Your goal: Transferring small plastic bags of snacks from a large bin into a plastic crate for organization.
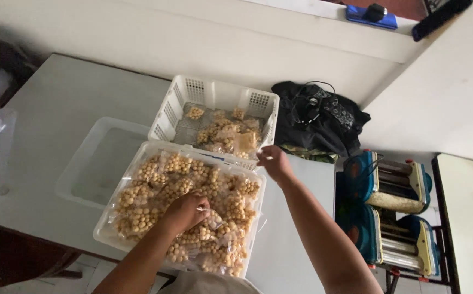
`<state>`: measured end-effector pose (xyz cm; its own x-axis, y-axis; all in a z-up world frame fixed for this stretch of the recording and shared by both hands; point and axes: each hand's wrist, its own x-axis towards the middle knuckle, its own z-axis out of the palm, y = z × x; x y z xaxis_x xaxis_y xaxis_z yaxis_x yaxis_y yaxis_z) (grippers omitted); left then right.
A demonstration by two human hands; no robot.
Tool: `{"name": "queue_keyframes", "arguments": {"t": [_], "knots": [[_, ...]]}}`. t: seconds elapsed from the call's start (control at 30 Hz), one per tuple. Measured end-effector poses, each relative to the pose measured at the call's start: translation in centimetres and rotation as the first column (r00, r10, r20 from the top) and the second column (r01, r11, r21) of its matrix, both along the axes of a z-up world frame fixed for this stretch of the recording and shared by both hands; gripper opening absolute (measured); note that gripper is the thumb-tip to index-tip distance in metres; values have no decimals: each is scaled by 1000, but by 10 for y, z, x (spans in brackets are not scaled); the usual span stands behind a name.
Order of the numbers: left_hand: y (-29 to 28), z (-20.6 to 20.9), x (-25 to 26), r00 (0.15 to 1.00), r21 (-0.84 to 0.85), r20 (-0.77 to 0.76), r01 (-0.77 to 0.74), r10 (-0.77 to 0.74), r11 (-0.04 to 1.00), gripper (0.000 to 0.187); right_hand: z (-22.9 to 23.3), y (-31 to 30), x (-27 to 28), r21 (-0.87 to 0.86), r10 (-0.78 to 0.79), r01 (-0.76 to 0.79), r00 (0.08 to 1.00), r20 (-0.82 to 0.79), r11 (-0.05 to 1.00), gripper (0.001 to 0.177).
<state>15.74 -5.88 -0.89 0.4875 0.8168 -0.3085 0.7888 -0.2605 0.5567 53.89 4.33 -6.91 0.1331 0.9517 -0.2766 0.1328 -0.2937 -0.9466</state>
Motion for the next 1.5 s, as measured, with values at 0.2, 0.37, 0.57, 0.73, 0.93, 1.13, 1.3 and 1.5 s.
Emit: {"name": "queue_keyframes", "arguments": {"t": [0.2,0.37,0.57,0.73,0.93,1.13,1.3,1.5], "knots": [[-2,-16,-6,994,43,89,58,-61,997,17,-5,-43,-36,-293,453,-390,427,783,873,41],[17,-7,-8,988,30,138,72,-75,997,24,-22,-61,-48,-311,422,-406,219,880,859,33],[73,48,20,876,0,444,-210,188,978,23,-9,-88,-41,-276,442,-407,400,803,871,15],[160,19,36,803,-84,504,-322,319,943,31,-8,-92,-43,-250,398,-345,473,786,904,41],[127,53,12,795,-238,527,-200,299,950,71,0,-86,-54,-329,419,-261,494,762,907,32],[66,13,-96,995,-117,96,-15,26,993,61,-8,-71,-45,-302,320,-150,681,659,941,34],[28,-81,-171,968,316,59,214,-244,924,61,-25,-32,-43,-127,91,-8,748,658,992,22],[14,-55,-194,947,63,118,293,-299,954,58,62,-11,-138,-102,-489,478,858,-157,872,65]]}}
